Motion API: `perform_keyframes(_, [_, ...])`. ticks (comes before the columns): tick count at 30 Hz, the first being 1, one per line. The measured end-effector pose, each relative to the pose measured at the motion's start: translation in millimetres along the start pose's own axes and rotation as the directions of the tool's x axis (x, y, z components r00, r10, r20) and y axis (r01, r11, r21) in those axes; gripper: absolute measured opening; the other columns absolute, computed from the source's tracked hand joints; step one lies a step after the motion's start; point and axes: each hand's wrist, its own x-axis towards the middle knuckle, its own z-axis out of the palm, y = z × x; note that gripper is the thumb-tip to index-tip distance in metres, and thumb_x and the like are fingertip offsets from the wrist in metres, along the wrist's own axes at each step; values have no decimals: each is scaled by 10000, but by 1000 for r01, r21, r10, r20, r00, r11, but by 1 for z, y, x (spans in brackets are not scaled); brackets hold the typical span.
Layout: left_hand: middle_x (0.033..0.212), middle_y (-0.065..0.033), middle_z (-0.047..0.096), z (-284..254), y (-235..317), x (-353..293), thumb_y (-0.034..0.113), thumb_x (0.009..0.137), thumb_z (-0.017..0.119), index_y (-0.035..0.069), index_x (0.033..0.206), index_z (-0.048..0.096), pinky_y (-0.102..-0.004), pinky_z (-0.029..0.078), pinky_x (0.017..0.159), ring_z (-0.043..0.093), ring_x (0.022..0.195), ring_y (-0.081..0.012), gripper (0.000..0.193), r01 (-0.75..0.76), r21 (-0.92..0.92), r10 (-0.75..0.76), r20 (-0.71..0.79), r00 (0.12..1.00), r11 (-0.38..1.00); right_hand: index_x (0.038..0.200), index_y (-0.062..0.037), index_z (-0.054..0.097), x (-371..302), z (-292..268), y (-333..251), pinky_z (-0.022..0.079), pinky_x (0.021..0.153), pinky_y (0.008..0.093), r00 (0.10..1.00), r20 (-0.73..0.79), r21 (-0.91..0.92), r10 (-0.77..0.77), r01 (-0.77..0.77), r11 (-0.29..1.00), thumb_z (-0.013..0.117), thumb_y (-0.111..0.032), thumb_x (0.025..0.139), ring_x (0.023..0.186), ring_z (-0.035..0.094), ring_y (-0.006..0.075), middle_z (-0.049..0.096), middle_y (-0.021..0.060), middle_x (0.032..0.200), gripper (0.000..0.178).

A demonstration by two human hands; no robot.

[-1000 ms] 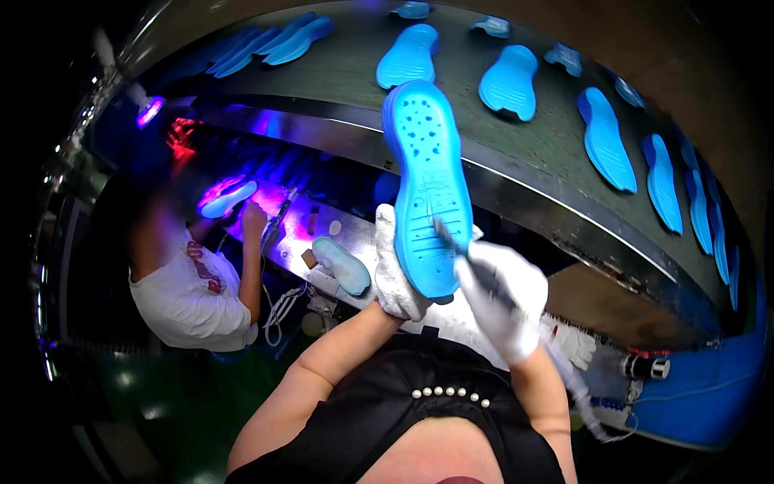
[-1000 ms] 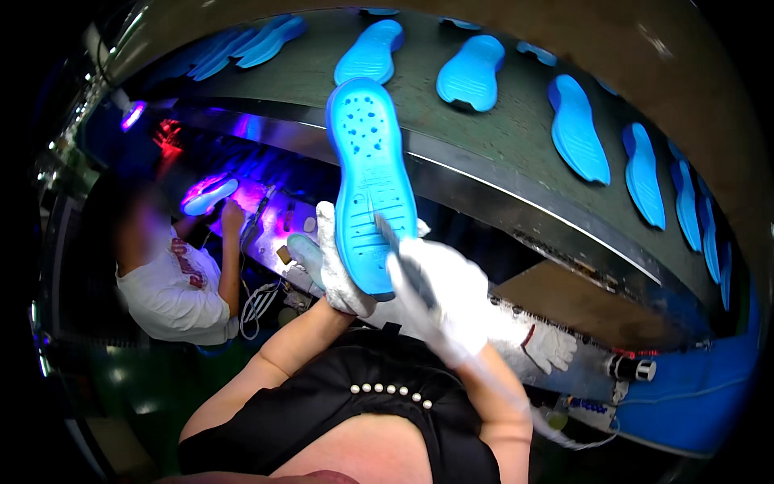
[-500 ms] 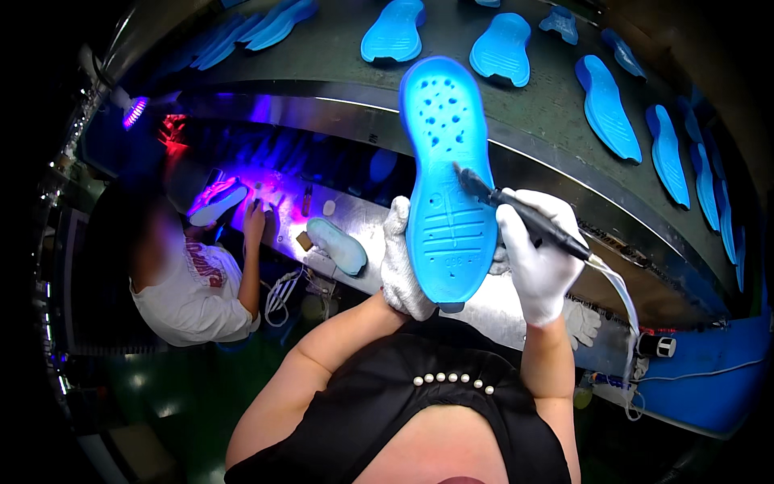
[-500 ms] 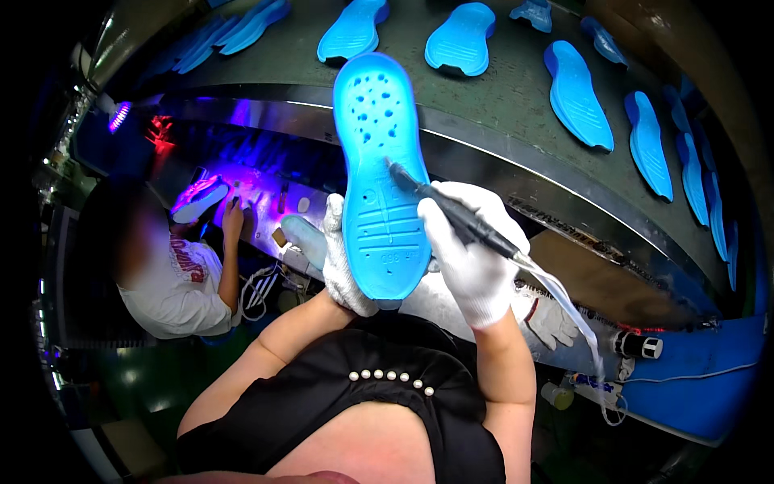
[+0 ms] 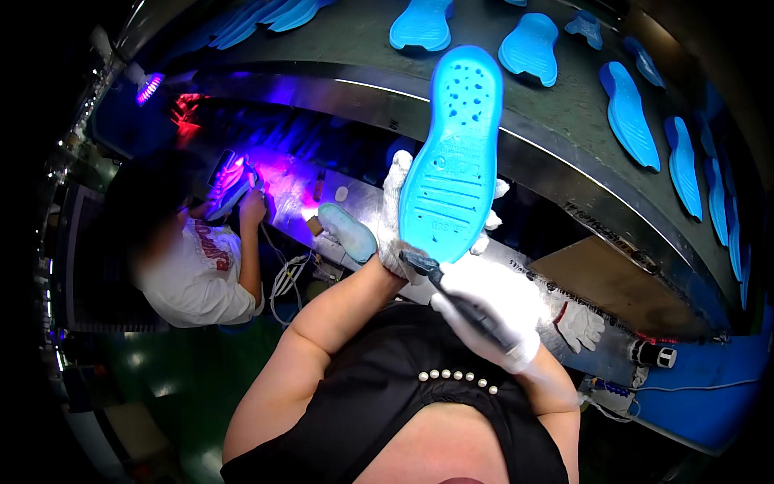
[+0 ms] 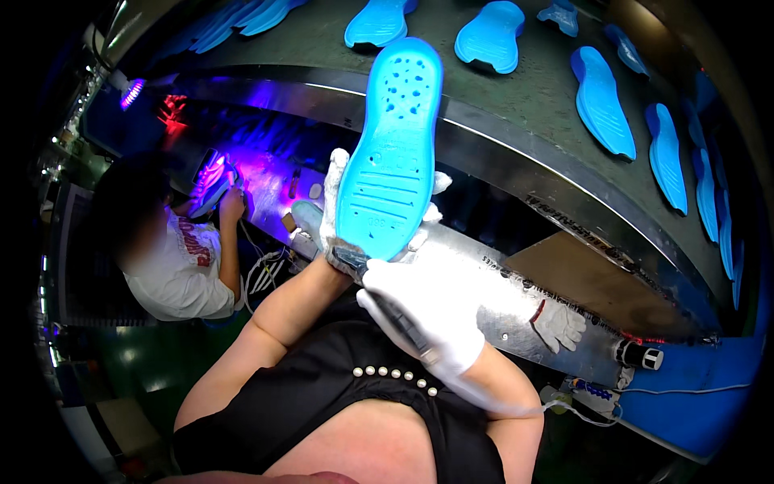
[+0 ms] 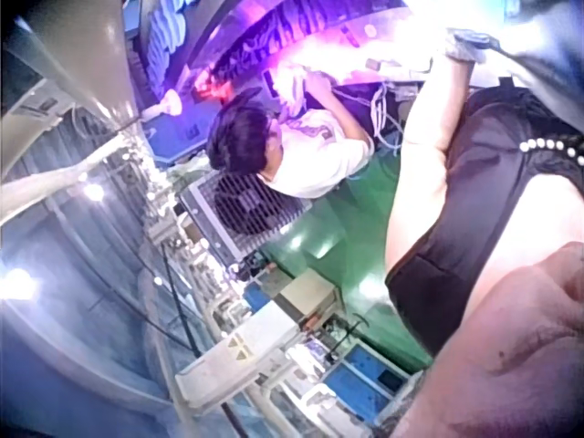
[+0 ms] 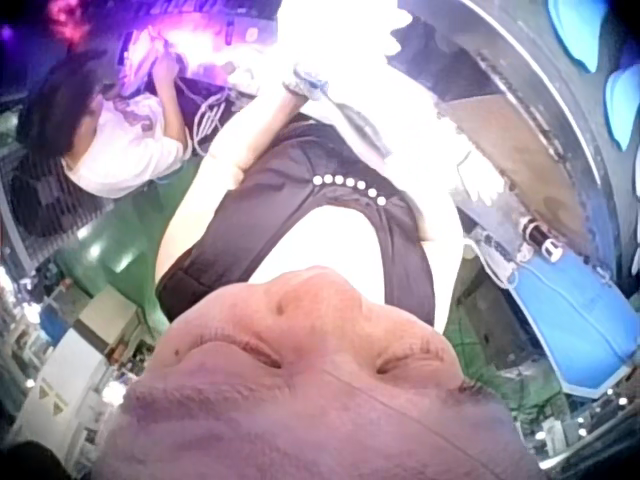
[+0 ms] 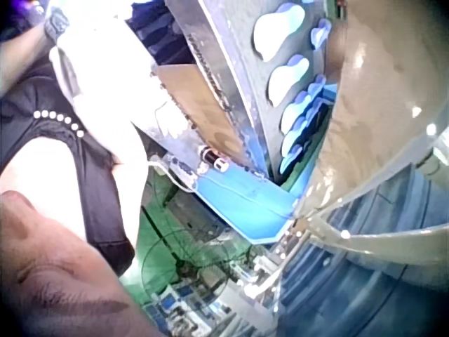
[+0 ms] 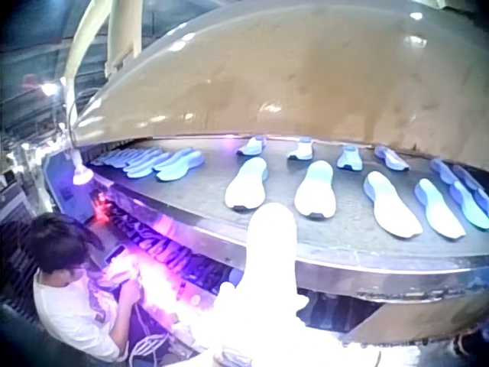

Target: The person picks up blue shoe soles from a conveyor belt, applies a liquid coating to the edges with a brush, and places them back onto the conveyor.

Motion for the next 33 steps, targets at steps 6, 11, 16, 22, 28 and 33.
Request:
perform_keyframes(6, [1184,-335,562,13,16,3,642,924,367,-4,1412,382,-514,569,630,650,912,-428,810,140,107,-125,-136,983,984,986,-80,670,10,-20,27,533,613,284,978,200,-237,-62,109,965,734,-13,725,709,684,208,698,62,899,277])
perform_keyframes(11, [1137,-294,610,1,38,9,530,949,453,17,1335,493,-535,575,689,669,847,-441,643,391,84,-306,-482,821,917,957,-158,695,29,-35,-1,527,633,312,906,416,-157,77,-12,988,682,-88,778,774,659,225,681,39,846,193])
perform_keyframes(16, [991,-94,657,-9,54,23,362,913,607,60,1058,654,-330,551,775,661,826,-188,338,357,567,-176,-349,920,742,1006,-91,688,13,-14,6,507,667,331,919,349,-121,184,-151,981,727,-105,769,769,649,243,686,83,894,241])
perform_keyframes(22, [974,-124,657,15,67,23,379,895,636,55,1108,652,-316,535,779,653,834,-196,388,492,673,-257,-424,868,552,925,-77,715,21,-14,30,528,638,267,991,101,-6,84,-84,996,787,18,669,726,680,212,725,100,908,283])
perform_keyframes(28, [1285,-89,574,-3,74,23,398,864,686,110,1302,580,-357,413,1048,551,1174,-219,535,287,908,-81,-276,958,306,946,-108,728,22,-22,0,497,570,268,984,176,-199,10,26,980,796,-2,636,611,625,181,728,87,913,335])
perform_keyframes(33, [1154,-89,601,3,80,33,406,898,622,93,1230,604,-317,437,958,567,1050,-187,456,345,926,-61,-340,938,155,905,-101,716,18,-28,-2,483,549,265,957,289,-310,8,85,947,798,-16,620,575,598,178,726,95,903,309])
